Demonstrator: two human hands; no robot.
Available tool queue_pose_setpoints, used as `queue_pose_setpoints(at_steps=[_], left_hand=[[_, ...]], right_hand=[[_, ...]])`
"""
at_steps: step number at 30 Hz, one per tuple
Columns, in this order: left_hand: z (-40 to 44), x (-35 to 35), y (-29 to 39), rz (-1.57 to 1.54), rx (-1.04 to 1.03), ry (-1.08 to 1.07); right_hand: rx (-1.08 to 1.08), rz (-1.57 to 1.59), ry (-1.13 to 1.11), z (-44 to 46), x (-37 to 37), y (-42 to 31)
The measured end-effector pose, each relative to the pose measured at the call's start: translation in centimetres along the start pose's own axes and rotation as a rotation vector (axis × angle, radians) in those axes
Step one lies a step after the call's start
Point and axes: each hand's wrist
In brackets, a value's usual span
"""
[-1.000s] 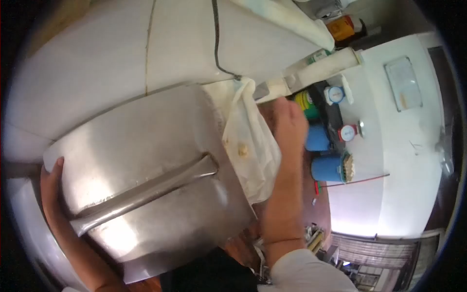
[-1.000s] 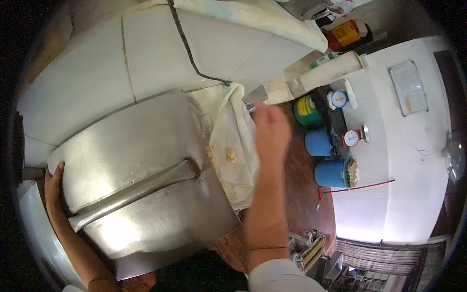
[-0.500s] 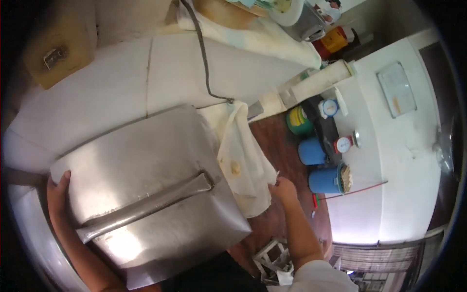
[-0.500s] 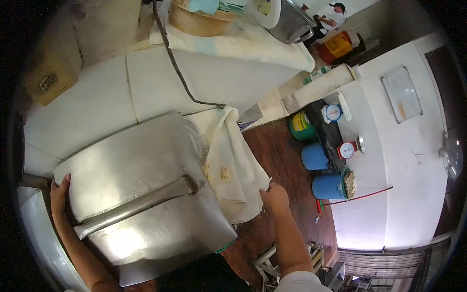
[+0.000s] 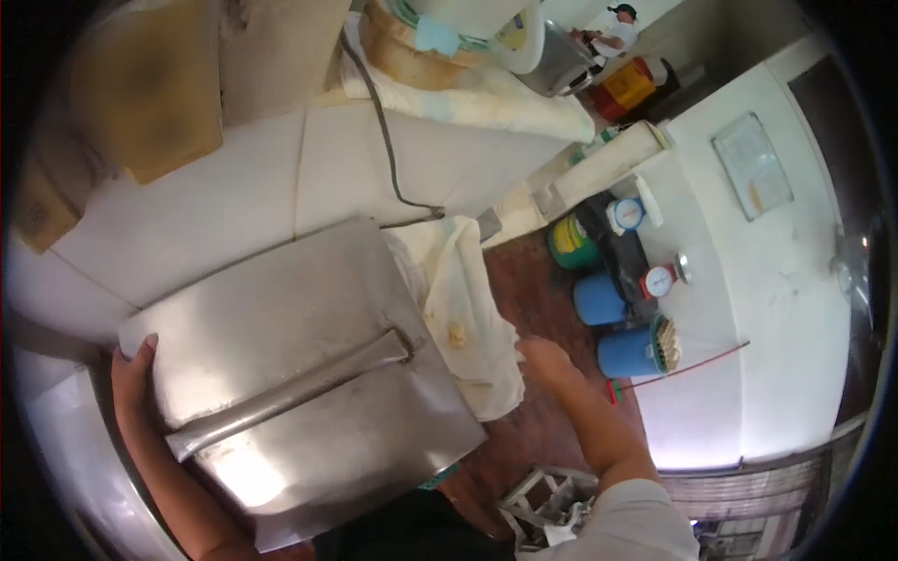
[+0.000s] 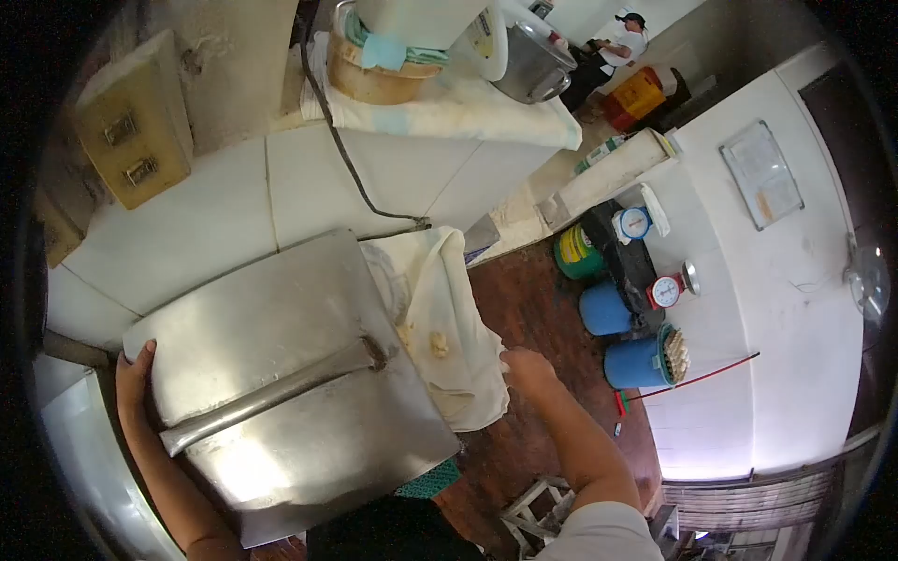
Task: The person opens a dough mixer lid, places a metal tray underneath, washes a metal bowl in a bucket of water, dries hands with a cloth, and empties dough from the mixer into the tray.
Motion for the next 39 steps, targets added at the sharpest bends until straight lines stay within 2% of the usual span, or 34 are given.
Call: queue_pose_setpoints(at_steps=[3,6,9,13,16,17,18,19,20,21,22,23,24,25,26,29,31,32,34,36,39], left_hand=[[-2.3,-0.5,2.0,-0.092,0.054,-0.052],[-1.1,-0.6,0.6,-0.119,0.005,-0.008],[0.1,-0.8,-0.9,-0.093,-0.002,0.126],[-4.1,-0.5,1.9,0.21,-0.053,0.302],[-4.6,2.5,-4.0,0.262,0.029,0.327],[-6.2,3.4,-5.4,0.262,0.033,0.334],[-12.3,2.9,-2.4,0.337,0.0,0.406],[-12.2,3.7,-8.2,0.057,-0.019,0.352],[-17.1,4.0,-6.6,0.067,0.061,0.269],[-17.5,5.5,-11.2,0.173,0.148,0.289],[-20.8,5.3,-10.8,0.192,0.108,0.279],[-23.9,4.0,-9.4,0.191,0.219,0.313],[-25.7,3.5,-9.2,0.21,0.203,0.279],[-26.7,2.7,-9.8,0.085,0.219,0.269],[-27.3,2.0,-10.0,0.146,0.183,0.309],[-27.9,1.4,-10.5,0.256,0.111,0.434],[-27.6,0.9,-10.8,0.208,0.098,0.509],[-27.9,1.3,-10.9,0.191,0.134,0.466],[-27.0,1.9,-13.3,0.03,0.103,0.393],[-27.1,2.8,-12.7,-0.058,0.08,0.34],[-27.9,4.1,-10.5,-0.277,0.046,0.253]], right_hand=[[-0.1,0.02,0.052,0.1,0.1,0.0],[-0.075,0.1,0.551,-1.7,0.4,-1.4],[-0.075,0.244,0.588,-3.3,1.2,-3.6],[-0.027,0.619,0.431,-5.2,2.7,-8.2],[0.015,0.984,0.334,-4.7,0.1,-9.4],[0.025,1.112,0.286,-4.3,-0.6,-9.2],[0.061,1.185,0.212,-3.8,-0.9,-9.0],[0.087,1.265,0.134,-3.4,-1.3,-9.2],[0.105,1.352,0.058,-3.3,-1.7,-9.7],[0.108,1.363,0.01,-3.4,-1.2,-10.5],[0.112,1.367,-0.033,-3.7,0.2,-11.2],[0.116,1.362,-0.071,-3.7,1.2,-11.5],[0.104,1.357,-0.081,-3.3,1.2,-11.4],[0.091,1.347,-0.094,-2.8,0.8,-11.2],[0.079,1.334,-0.11,-2.5,0.4,-11.3],[0.128,1.211,0.106,-2.9,0.0,-12.7],[0.138,1.206,0.1,-3.4,1.5,-12.7],[0.132,1.202,0.098,-4.0,2.4,-12.4],[0.095,1.403,0.024,-5.8,5.7,-12.8],[0.059,1.538,-0.056,-7.1,8.7,-13.1],[0.124,1.852,-0.141,-8.1,10.9,-14.1]])
Point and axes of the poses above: each hand's wrist, its own z-axis towards the middle knuckle, its own x-axis out of the back of the hand, y = z × x, and after that the axes turned 11 degrees about x, right-handed
